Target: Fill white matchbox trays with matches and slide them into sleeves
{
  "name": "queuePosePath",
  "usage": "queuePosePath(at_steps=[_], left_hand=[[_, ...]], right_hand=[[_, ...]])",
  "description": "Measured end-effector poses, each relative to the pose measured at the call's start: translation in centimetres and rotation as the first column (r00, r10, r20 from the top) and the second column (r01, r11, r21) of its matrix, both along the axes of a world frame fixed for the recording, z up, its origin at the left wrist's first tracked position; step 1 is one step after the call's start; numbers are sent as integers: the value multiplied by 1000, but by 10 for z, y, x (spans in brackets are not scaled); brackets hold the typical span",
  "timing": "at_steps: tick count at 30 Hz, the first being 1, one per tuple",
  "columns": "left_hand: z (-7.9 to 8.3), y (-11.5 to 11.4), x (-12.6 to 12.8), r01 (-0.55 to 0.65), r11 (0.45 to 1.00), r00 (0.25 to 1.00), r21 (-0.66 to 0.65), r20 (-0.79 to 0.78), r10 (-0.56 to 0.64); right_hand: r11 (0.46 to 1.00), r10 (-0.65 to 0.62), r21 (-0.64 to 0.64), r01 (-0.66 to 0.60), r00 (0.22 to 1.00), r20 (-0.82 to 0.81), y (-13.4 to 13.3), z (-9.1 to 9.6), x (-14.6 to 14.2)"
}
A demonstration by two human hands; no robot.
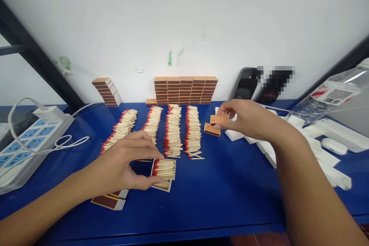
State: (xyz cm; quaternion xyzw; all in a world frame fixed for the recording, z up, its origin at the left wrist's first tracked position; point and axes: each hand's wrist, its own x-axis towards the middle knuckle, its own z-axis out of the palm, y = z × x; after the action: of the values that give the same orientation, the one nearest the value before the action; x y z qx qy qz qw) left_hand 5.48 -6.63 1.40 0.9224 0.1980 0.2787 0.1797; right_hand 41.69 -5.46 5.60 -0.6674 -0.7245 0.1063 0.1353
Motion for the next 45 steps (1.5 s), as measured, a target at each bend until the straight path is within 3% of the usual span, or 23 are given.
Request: queuePosePath(at_steps=[5, 9, 12, 14, 17, 19, 22, 27, 34, 45], left_hand=[[-9, -4, 2, 6, 999, 996, -51, -85, -10], [-5, -3, 1, -1, 998, 991, -58, -130, -7], [15, 0, -9, -42, 995, 984, -87, -177, 26], [33, 1, -22, -135, 981, 959, -139, -266, 94], [54, 0, -43, -260, 943, 884, -210, -445, 144], [60, -1, -51, -311, 919, 838, -243, -526, 145], [60, -3, -51, -329, 894, 803, -303, -587, 97], [58, 1, -44, -290, 874, 818, -391, -575, 14], [56, 7, -50, -282, 893, 836, -350, -547, 50], [56, 11, -47, -248, 892, 826, -379, -564, -9]], right_hand=[[985, 50, -169, -42, 998, 44, 11, -14, -3], [984, 58, -176, -40, 993, 102, 13, -23, -11], [993, 61, -107, -53, 995, 78, 10, -23, -14], [999, 51, -7, -51, 996, 70, 8, -22, -16], [993, 39, 109, -49, 995, 96, 8, -23, -16], [988, 35, 143, -52, 993, 115, 9, -25, -15], [982, 41, 180, -63, 991, 124, 11, -28, -13], [970, 67, 228, -89, 993, 101, 11, -29, -17], [969, 62, 235, -77, 996, 69, 10, -26, -21], [961, 57, 266, -75, 996, 73, 11, -27, -21]])
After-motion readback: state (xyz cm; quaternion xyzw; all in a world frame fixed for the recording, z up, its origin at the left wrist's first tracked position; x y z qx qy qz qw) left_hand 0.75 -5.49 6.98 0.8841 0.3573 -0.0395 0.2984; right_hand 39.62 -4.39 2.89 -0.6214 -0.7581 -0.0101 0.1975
